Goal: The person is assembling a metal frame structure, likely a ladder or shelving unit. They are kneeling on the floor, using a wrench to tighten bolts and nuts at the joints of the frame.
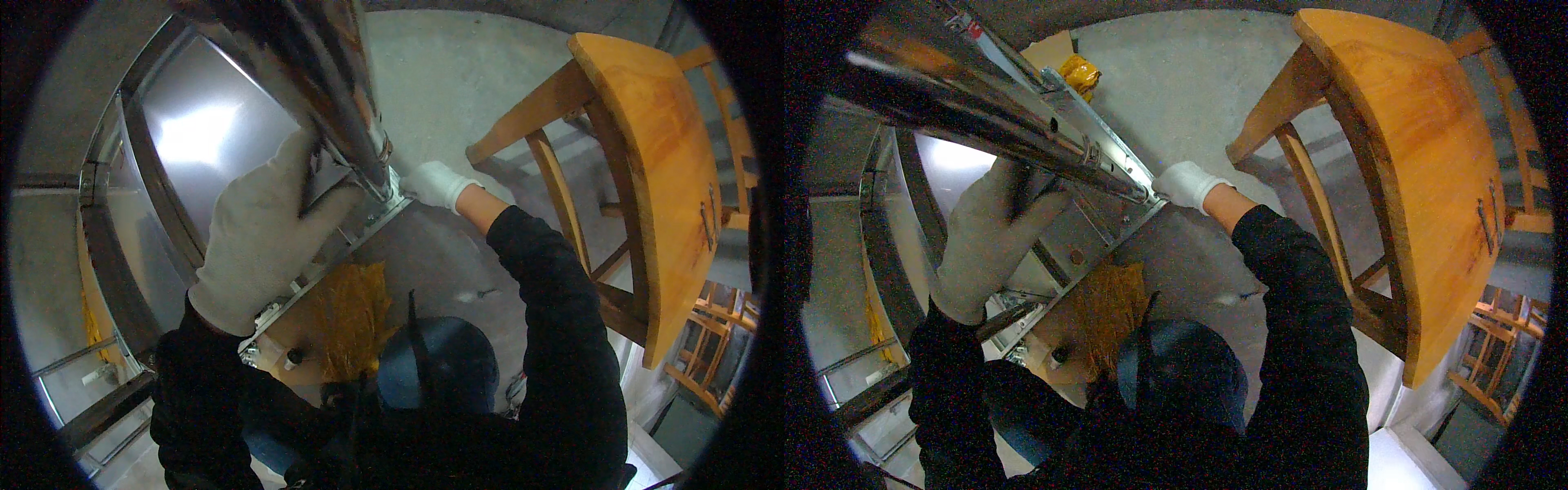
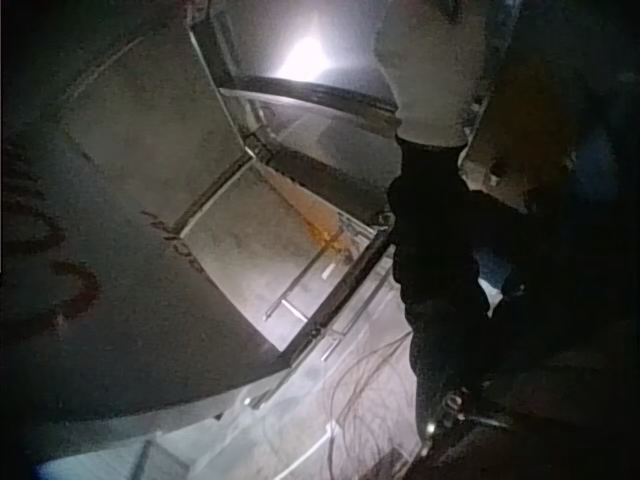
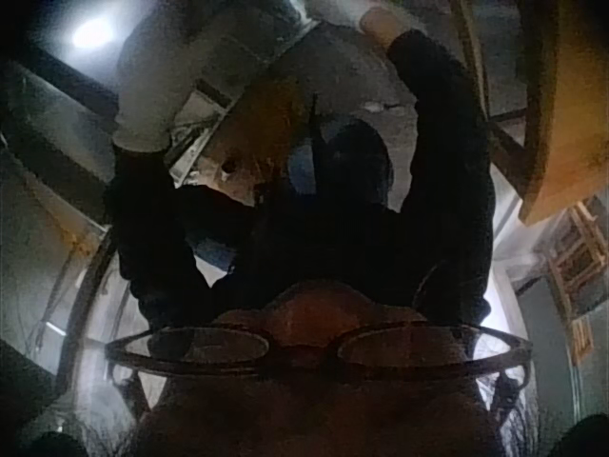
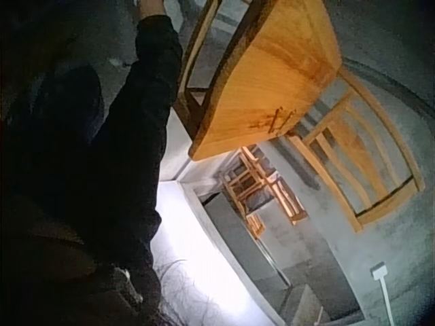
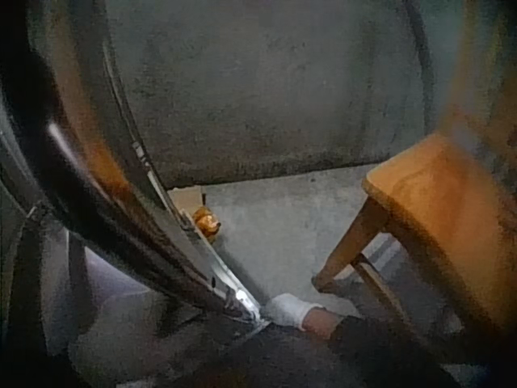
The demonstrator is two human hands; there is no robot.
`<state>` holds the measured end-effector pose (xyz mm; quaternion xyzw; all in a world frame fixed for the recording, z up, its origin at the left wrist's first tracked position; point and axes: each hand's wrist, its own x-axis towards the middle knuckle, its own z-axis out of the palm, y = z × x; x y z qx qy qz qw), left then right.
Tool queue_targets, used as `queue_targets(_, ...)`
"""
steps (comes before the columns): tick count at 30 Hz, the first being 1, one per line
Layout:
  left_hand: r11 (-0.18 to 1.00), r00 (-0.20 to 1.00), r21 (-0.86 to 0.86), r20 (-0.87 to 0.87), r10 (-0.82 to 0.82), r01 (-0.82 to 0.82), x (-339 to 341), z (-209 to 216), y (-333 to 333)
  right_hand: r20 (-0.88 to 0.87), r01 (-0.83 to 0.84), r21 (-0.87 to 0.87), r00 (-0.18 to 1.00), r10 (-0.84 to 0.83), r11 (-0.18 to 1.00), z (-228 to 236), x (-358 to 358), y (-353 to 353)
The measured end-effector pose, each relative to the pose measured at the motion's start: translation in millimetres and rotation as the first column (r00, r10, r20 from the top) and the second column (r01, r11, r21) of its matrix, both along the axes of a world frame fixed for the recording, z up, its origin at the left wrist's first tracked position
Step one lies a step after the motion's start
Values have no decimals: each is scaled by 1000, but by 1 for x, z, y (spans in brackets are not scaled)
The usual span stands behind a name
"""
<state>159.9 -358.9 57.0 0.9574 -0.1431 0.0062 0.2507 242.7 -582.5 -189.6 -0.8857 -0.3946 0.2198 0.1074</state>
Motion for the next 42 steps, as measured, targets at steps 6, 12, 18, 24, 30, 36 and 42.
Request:
queue_targets(6, 1000, 997, -16, -69, 23, -24, 0, 5, -3, 62, -97, -92, 993, 103, 991, -3, 3, 2)
queue_targets(12, 1000, 1000, -18, -23, 13, -13, 0, 2, 0, 44, -151, -204, 986, 164, 967, 1, 11, 13)
queue_targets(18, 1000, 1000, -30, -19, 4, -4, 0, 5, -3, 71, -130, -156, 987, 143, 979, -5, 7, 11)
queue_targets(24, 1000, 999, 8, -37, 21, -21, 0, 4, -1, 236, -252, -276, 918, 319, 928, -16, 9, 22)
queue_targets(30, 1000, 998, 14, -59, 27, -27, -2, 13, -3, 254, -355, -270, 870, 422, 895, -3, 8, 25)
queue_targets(36, 999, 999, 32, -40, 14, -13, -2, 11, -2, 282, -129, -199, 942, 183, 971, -26, -24, 17)
queue_targets(42, 998, 999, 55, -38, 13, -11, -3, 16, 0, 142, 143, -137, 982, -123, 980, -15, -27, 35)
